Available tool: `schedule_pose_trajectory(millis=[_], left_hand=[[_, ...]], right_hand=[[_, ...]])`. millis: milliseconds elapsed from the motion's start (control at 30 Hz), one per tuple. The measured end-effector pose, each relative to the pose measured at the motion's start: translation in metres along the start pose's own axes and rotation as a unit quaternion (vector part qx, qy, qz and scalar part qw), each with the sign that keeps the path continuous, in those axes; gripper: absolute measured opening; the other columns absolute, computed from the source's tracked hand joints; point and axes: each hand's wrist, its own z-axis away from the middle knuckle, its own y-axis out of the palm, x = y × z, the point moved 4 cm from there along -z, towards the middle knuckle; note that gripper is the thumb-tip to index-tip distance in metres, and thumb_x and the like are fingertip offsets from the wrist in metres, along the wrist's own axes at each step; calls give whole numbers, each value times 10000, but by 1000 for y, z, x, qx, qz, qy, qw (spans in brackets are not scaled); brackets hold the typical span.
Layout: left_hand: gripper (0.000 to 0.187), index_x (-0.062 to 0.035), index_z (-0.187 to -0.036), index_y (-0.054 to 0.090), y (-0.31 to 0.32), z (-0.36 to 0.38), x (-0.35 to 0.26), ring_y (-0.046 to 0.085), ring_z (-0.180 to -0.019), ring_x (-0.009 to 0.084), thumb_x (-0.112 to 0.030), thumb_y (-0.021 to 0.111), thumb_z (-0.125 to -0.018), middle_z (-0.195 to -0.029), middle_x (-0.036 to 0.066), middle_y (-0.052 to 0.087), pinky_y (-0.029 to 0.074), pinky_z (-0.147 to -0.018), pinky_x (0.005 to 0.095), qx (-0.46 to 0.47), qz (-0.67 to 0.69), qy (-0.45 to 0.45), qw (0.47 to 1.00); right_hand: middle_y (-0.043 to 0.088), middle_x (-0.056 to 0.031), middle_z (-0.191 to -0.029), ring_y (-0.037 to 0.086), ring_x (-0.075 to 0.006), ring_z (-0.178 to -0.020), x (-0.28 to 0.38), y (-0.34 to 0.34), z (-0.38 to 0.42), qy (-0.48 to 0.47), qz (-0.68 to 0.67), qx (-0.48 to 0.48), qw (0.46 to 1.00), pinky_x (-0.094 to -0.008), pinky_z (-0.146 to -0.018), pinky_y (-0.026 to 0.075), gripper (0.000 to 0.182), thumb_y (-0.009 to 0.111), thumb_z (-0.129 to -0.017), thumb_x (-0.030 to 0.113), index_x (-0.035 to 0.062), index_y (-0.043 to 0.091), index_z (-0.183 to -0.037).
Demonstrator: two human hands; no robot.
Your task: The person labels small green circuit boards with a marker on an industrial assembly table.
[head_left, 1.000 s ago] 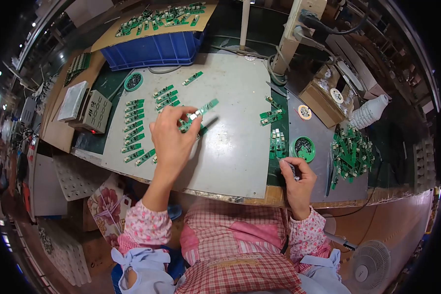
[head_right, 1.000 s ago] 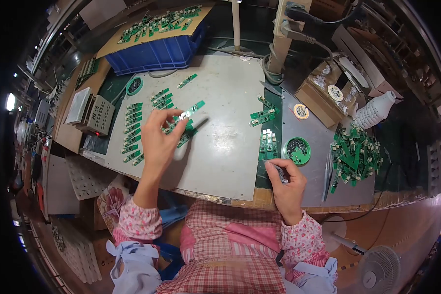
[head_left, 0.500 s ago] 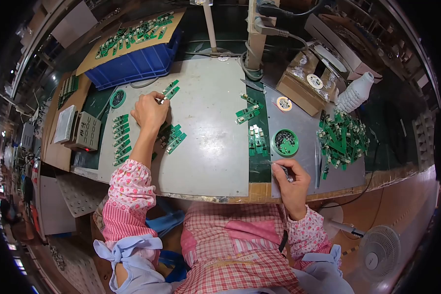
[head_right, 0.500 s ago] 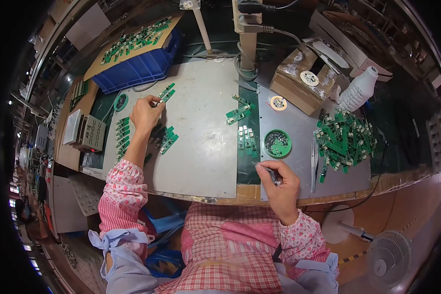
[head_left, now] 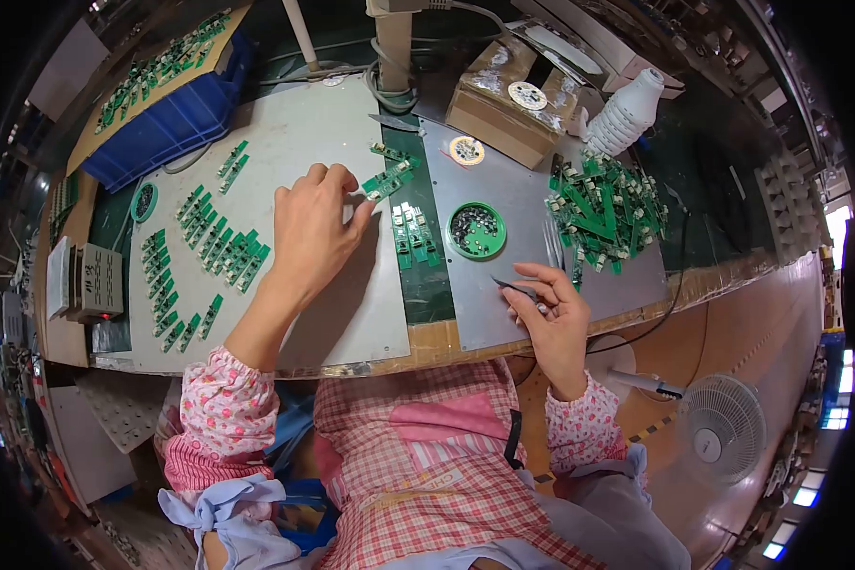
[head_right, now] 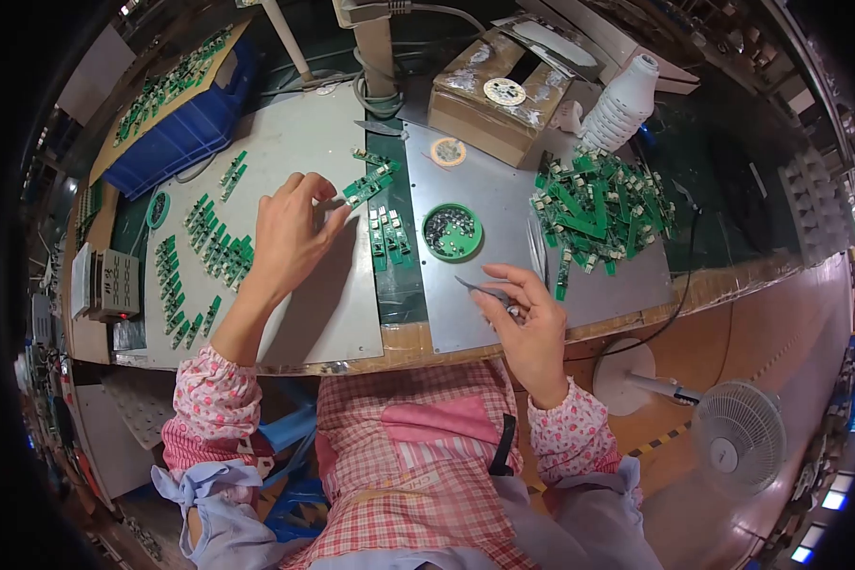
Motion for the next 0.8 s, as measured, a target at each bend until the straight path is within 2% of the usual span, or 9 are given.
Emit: schedule_pose_trajectory(millis=[200, 333, 467, 500, 600, 700, 800], left_hand=[[190, -74, -949, 688, 18, 9, -1, 638, -877, 283, -227, 789, -903, -915, 80, 668, 412, -793, 427, -23, -1, 18, 1000], [177, -68, -974, 686, 3, 40, 3, 645, -905, 271, -204, 782, -912, -940, 70, 676, 411, -813, 410, -10, -19, -22, 1000], [182, -88, -985, 666, -11, 88, -4, 624, -864, 254, -169, 798, -888, -911, 54, 637, 394, -794, 409, -42, -29, -16, 999], [203, -85, -1012, 666, -13, 99, -4, 617, -885, 253, -160, 802, -881, -957, 59, 632, 398, -801, 400, -27, -21, -29, 999], [192, -76, -1040, 695, -14, 113, -11, 613, -859, 240, -121, 799, -885, -1004, 52, 647, 420, -810, 371, -68, 23, -69, 995], [190, -76, -1044, 694, -9, 119, -9, 598, -854, 233, -120, 796, -890, -1025, 57, 634, 429, -835, 361, -102, 76, -87, 988], [173, -84, -1039, 688, -6, 122, -9, 600, -854, 230, -115, 787, -900, -995, 52, 657, 416, -822, 365, -123, 97, -101, 982]], right_hand=[[763, -37, -901, 675, -69, -746, -8, -13, 3, -18, 29, 9, 999, -223, -648, 525, 166, 757, -968, 74, -1, 752, -1116], [760, -34, -873, 676, -66, -745, -6, -8, -1, -32, 45, 32, 998, -221, -647, 530, 144, 746, -977, 82, 5, 752, -1098], [761, -35, -868, 681, -62, -761, 7, 6, -5, -13, 49, 71, 996, -216, -662, 535, 133, 736, -987, 94, -2, 745, -1079], [763, -35, -871, 682, -61, -766, 8, 10, -6, -3, 46, 84, 995, -215, -667, 535, 131, 734, -989, 96, -4, 743, -1074], [766, -33, -890, 691, -65, -780, 9, 25, -10, -12, 24, 116, 993, -215, -674, 532, 148, 727, -995, 100, -6, 748, -1096], [756, -62, -887, 664, -63, -743, 11, 41, -16, -11, 29, 153, 988, -191, -626, 501, 183, 738, -995, 90, -16, 745, -1144], [766, -39, -921, 711, -80, -818, 16, 56, -19, -4, 19, 166, 986, -221, -688, 536, 176, 744, -980, 89, -8, 761, -1126]])
